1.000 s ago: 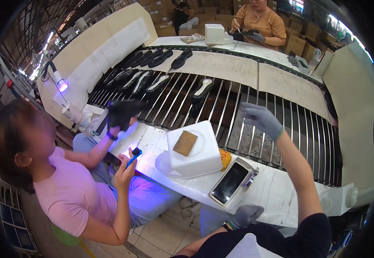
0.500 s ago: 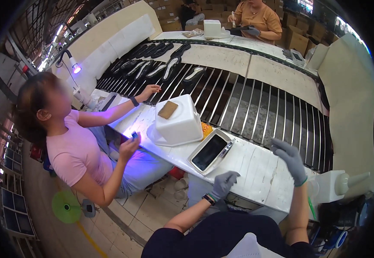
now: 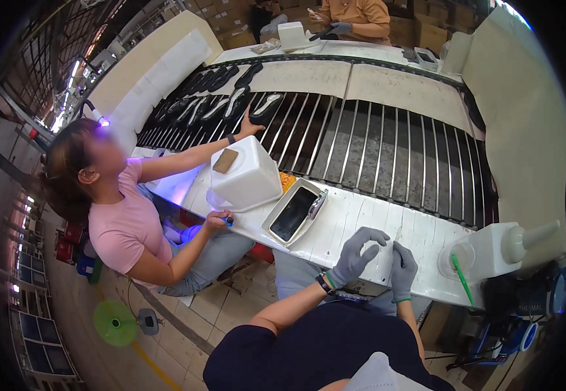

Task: The recorder is applying glue to the bottom of a shoe outsole with a green brush.

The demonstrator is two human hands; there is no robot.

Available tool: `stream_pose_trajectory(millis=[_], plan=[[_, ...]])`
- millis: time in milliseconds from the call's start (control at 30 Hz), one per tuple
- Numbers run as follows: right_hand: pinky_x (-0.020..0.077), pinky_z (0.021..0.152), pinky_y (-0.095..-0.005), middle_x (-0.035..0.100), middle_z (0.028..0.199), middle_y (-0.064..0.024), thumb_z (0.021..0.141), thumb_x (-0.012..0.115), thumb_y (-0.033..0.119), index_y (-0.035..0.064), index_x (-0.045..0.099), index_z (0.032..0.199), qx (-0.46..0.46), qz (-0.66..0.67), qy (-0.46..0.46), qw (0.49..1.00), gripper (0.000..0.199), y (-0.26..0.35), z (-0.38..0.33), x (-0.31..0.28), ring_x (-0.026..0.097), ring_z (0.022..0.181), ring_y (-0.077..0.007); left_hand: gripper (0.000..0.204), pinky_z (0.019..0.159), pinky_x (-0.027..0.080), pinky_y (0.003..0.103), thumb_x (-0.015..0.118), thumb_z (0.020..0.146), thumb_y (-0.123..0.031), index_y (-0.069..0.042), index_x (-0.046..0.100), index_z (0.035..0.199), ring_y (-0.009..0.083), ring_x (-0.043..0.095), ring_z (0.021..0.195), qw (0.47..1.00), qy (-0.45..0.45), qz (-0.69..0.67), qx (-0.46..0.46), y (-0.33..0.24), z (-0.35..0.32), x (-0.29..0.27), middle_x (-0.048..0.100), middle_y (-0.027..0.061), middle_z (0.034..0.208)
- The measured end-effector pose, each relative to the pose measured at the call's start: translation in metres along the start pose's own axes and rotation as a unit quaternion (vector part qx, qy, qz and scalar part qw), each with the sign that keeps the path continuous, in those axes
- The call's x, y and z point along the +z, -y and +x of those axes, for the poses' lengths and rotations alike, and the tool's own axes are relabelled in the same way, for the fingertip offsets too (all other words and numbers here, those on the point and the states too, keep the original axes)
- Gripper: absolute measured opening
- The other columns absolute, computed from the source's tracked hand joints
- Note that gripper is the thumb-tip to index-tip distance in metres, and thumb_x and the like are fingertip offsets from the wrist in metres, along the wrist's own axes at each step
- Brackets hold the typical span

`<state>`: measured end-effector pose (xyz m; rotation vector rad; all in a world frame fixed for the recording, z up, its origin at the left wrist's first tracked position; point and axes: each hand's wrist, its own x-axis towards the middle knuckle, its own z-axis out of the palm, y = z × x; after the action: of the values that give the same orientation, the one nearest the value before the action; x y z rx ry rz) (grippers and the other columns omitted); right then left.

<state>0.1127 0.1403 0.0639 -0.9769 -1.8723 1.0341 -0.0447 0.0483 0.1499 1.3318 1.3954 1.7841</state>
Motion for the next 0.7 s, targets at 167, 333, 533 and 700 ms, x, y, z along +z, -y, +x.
stream_pose_trajectory(millis=[167,333,533,700], plan=[[0.0495,0.083,-0.0322,0.068,0.099,-0.0149,0.091,0.055,0.005,-0.0009,0.067,0.108,-0.001,-0.015,0.019,1.0,0.022,0.002,0.003,-0.001,0.065,0.091,-0.0248,0.058,0.093,0.042,0.035,0.048,0.09,-0.053,0.002,0.055,0.108,0.0237,0.057,0.106,0.999,-0.038,-0.026,0.027,-0.027,0.004,0.002,0.06,0.0158,0.114],[0.0495,0.083,-0.032,0.068,0.099,-0.0152,0.091,0.056,0.005,-0.0013,0.067,0.108,-0.011,-0.014,0.01,1.0,0.021,0.002,0.002,0.001,0.066,0.091,-0.0244,0.074,0.085,0.042,0.031,0.043,0.084,-0.07,-0.003,0.044,0.114,0.0215,0.055,0.097,0.972,0.0,-0.217,0.094,-0.096,0.031,-0.01,0.054,0.0265,0.121],[0.0489,0.085,-0.0313,0.068,0.101,-0.0149,0.091,0.055,0.004,-0.0013,0.067,0.108,-0.019,-0.042,0.009,0.999,0.022,0.006,0.002,-0.002,0.065,0.095,-0.0243,0.076,0.082,0.043,0.031,0.046,0.078,-0.076,-0.004,0.045,0.102,0.0211,0.052,0.086,0.819,0.113,-0.517,0.223,-0.178,0.032,-0.006,0.057,0.0306,0.109],[0.0483,0.086,-0.0307,0.068,0.102,-0.0137,0.092,0.054,0.004,-0.0019,0.067,0.109,-0.04,-0.039,0.034,0.998,0.022,0.007,0.001,0.004,0.065,0.095,-0.0225,0.024,0.069,0.047,0.022,0.045,0.095,-0.029,-0.019,0.062,0.109,0.0095,0.061,0.088,0.829,0.319,-0.341,0.308,-0.213,0.02,-0.042,0.065,0.0009,0.11]])
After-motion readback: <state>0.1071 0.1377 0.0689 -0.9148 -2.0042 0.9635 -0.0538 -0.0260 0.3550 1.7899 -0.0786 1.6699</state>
